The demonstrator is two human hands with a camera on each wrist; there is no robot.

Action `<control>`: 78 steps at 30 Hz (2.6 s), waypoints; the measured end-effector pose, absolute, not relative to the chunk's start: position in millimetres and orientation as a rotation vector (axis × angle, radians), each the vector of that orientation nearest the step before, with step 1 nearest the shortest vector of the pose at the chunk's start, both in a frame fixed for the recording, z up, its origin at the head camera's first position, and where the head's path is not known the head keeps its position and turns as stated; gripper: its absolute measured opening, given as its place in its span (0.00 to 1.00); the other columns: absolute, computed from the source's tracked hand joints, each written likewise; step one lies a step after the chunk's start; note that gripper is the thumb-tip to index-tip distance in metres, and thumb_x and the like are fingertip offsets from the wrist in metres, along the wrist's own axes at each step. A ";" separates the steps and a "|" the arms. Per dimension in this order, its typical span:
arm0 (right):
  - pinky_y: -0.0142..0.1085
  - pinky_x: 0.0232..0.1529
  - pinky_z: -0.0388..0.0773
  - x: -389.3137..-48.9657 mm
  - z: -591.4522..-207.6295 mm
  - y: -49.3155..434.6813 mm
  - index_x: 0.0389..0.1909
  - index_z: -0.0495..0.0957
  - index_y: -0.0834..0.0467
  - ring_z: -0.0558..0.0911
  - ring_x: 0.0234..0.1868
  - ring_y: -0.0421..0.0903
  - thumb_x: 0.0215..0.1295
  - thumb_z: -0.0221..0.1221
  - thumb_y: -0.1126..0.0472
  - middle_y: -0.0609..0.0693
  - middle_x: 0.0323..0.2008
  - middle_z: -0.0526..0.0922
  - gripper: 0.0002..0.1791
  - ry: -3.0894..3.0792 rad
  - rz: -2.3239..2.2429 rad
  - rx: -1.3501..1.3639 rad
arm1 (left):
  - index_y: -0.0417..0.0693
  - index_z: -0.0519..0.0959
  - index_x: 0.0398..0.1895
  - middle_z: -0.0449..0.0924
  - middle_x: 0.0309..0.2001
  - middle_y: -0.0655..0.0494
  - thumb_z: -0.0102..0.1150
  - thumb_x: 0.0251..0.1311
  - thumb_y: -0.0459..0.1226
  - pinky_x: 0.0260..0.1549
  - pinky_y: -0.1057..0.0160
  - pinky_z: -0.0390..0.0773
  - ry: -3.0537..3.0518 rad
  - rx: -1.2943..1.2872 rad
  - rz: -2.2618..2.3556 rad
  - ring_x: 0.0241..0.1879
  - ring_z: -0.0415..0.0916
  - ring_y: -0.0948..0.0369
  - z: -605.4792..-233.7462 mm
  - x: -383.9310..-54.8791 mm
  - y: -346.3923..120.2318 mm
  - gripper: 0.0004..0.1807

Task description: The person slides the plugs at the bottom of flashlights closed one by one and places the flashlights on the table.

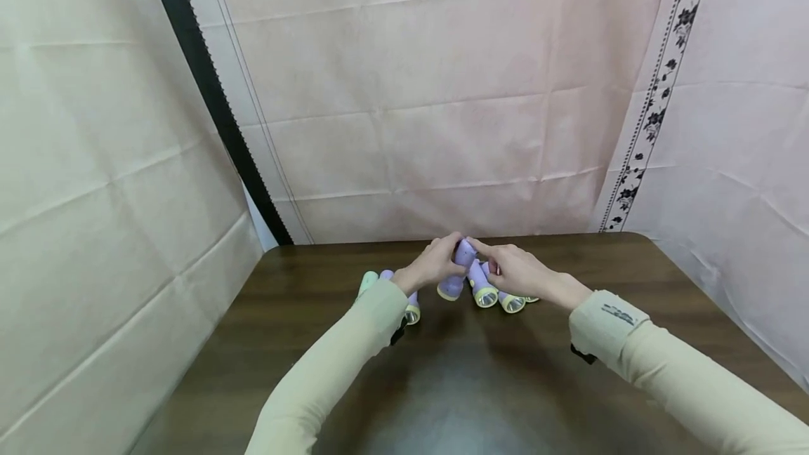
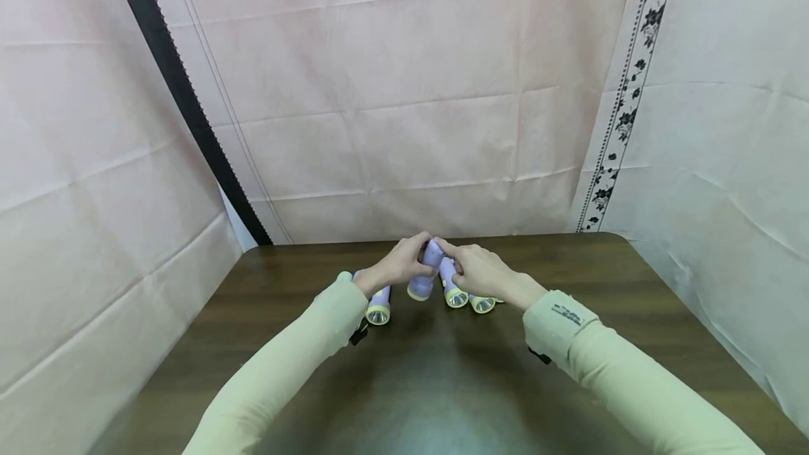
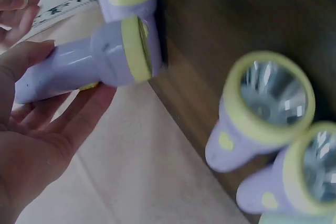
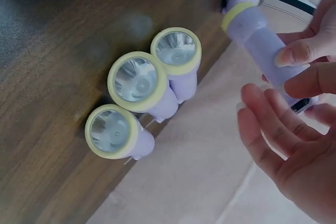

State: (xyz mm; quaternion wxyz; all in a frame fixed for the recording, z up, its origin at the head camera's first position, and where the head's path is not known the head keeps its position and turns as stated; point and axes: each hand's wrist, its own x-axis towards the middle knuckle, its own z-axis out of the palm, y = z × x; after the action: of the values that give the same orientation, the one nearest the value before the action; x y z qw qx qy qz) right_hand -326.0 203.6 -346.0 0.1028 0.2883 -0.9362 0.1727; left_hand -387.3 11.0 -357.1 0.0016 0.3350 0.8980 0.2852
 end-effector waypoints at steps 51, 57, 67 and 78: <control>0.34 0.25 0.70 -324.1 -339.9 226.1 0.60 0.72 0.61 0.75 0.28 0.40 0.59 0.57 0.65 0.44 0.27 0.79 0.26 -2.890 0.361 0.730 | 0.50 0.83 0.43 0.84 0.45 0.55 0.65 0.56 0.53 0.33 0.54 0.81 3.118 0.472 -0.191 0.43 0.83 0.56 -416.8 -411.5 24.7 0.19; 0.34 0.26 0.69 -324.5 -337.9 232.0 0.58 0.74 0.61 0.75 0.29 0.40 0.58 0.56 0.67 0.45 0.28 0.79 0.24 -2.884 0.376 0.724 | 0.48 0.81 0.44 0.85 0.44 0.53 0.57 0.62 0.44 0.31 0.53 0.81 3.201 0.546 -0.148 0.42 0.83 0.55 -407.8 -414.6 38.5 0.13; 0.35 0.25 0.71 -323.4 -331.1 237.0 0.54 0.77 0.60 0.78 0.30 0.42 0.58 0.56 0.65 0.47 0.30 0.82 0.21 -2.884 0.374 0.692 | 0.44 0.74 0.51 0.80 0.49 0.48 0.56 0.63 0.43 0.42 0.55 0.79 3.044 0.466 0.337 0.47 0.80 0.52 -389.8 -416.1 74.5 0.17; 0.34 0.23 0.68 -321.4 -335.9 244.5 0.52 0.79 0.61 0.75 0.27 0.41 0.58 0.56 0.65 0.47 0.28 0.81 0.19 -2.912 0.367 0.664 | 0.44 0.54 0.71 0.71 0.59 0.36 0.60 0.59 0.46 0.54 0.51 0.75 2.919 0.186 0.691 0.57 0.73 0.49 -405.4 -414.3 99.8 0.40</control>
State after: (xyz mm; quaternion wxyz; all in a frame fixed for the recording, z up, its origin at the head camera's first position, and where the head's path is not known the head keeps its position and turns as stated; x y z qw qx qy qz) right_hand -321.4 244.5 -335.9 0.0663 0.2200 -0.9656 0.1218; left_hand -414.3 99.8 -405.4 0.0678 0.0617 0.9690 0.2294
